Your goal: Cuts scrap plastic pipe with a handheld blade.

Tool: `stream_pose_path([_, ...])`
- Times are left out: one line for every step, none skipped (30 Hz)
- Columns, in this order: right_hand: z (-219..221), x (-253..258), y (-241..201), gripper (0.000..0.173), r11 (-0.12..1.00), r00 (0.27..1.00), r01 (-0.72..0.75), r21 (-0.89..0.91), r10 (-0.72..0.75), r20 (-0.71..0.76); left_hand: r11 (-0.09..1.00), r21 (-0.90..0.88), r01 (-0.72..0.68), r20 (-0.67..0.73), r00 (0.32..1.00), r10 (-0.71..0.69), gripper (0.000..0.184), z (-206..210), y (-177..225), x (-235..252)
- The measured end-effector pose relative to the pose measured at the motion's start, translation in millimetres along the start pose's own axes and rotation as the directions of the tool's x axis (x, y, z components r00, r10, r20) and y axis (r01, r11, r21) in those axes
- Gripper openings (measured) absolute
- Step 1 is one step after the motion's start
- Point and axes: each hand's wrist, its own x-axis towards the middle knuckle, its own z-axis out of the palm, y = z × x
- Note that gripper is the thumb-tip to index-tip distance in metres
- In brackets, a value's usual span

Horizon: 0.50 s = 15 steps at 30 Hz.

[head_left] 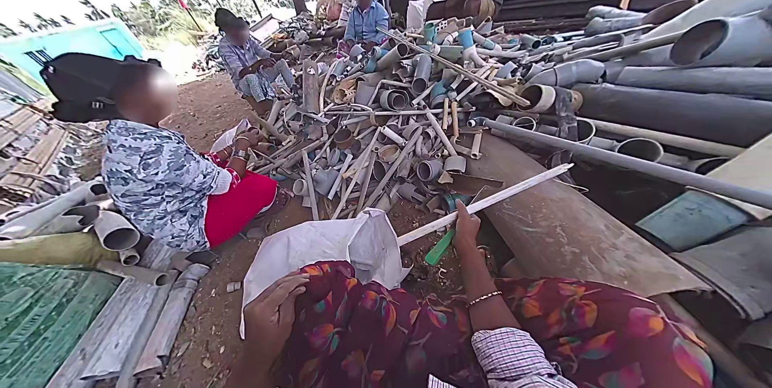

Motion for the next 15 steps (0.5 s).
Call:
stream_pose_path([0.8,-2.0,-1.2,0.036,1.0,1.0,-0.005,0.007,0.005,-0.003,0.998,0.051,0.024,-0.039,0.999,-0.022,0.031,2.0,3.0,5.0])
stream_pose_path([1.5,-3.1,-2.8,0.035,1.0,1.0,-0.006,0.02,0.006,-0.001,0.994,0.092,0.062,-0.054,0.997,-0.057,0.031,3.3,5.7,10.5])
stream_pose_path([1.8,-3.2,-3.7,0.035,1.0,1.0,-0.001,0.03,0.001,0.001,0.985,0.121,0.119,-0.037,0.993,-0.115,0.03,3.2,7.6,16.5])
stream_pose_path([0.8,-3.6,-3.6,0.035,0.999,1.0,0.004,0.035,-0.004,0.003,0.971,0.147,0.188,0.01,0.981,-0.192,0.028,1.2,8.5,24.6])
stream_pose_path([-0.5,-4.2,-2.2,0.035,1.0,1.0,0.008,0.03,-0.008,0.007,0.956,0.152,0.252,0.065,0.962,-0.264,0.025,-2.1,7.8,35.4])
stream_pose_path([-3.0,-4.5,0.3,0.035,1.0,1.0,0.008,0.011,-0.008,0.012,0.947,0.133,0.291,0.107,0.946,-0.306,0.023,-4.1,6.4,46.8])
stream_pose_path([-5.2,-3.9,2.2,0.036,1.0,1.0,0.01,-0.016,-0.01,0.016,0.951,0.104,0.291,0.139,0.943,-0.304,0.021,-4.2,5.9,60.2])
stream_pose_path([-6.7,-1.3,2.9,0.036,0.999,1.0,0.009,-0.031,-0.009,0.016,0.964,0.058,0.26,0.165,0.95,-0.266,0.023,-2.2,10.1,76.2])
stream_pose_path([-8.2,1.6,4.0,0.037,0.999,1.0,0.01,-0.045,-0.01,0.006,0.974,-0.017,0.226,0.184,0.958,-0.219,0.026,1.8,19.9,91.6])
stream_pose_path([-9.8,3.6,5.6,0.036,0.999,1.0,0.009,-0.044,-0.009,-0.008,0.968,-0.133,0.212,0.213,0.96,-0.181,0.03,6.0,35.1,105.2])
stream_pose_path([-10.1,4.8,6.1,0.036,0.999,1.0,0.01,-0.032,-0.01,-0.018,0.935,-0.279,0.219,0.261,0.954,-0.145,0.032,8.7,54.2,118.6])
stream_pose_path([-9.2,5.0,5.4,0.035,1.0,1.0,0.008,-0.012,-0.008,-0.02,0.879,-0.419,0.227,0.319,0.943,-0.091,0.035,9.7,76.1,131.8])
stream_pose_path([-7.8,4.0,4.1,0.036,1.0,1.0,0.008,0.006,-0.008,-0.023,0.819,-0.529,0.22,0.372,0.928,-0.009,0.038,9.8,98.7,143.5])
stream_pose_path([-6.4,2.7,2.3,0.036,1.0,1.0,0.001,0.02,-0.001,-0.023,0.771,-0.61,0.185,0.408,0.907,0.106,0.042,8.7,120.9,154.2])
stream_pose_path([-4.7,2.2,1.0,0.036,1.0,1.0,-0.006,0.025,0.007,-0.026,0.726,-0.674,0.139,0.426,0.875,0.229,0.045,6.2,143.0,163.8])
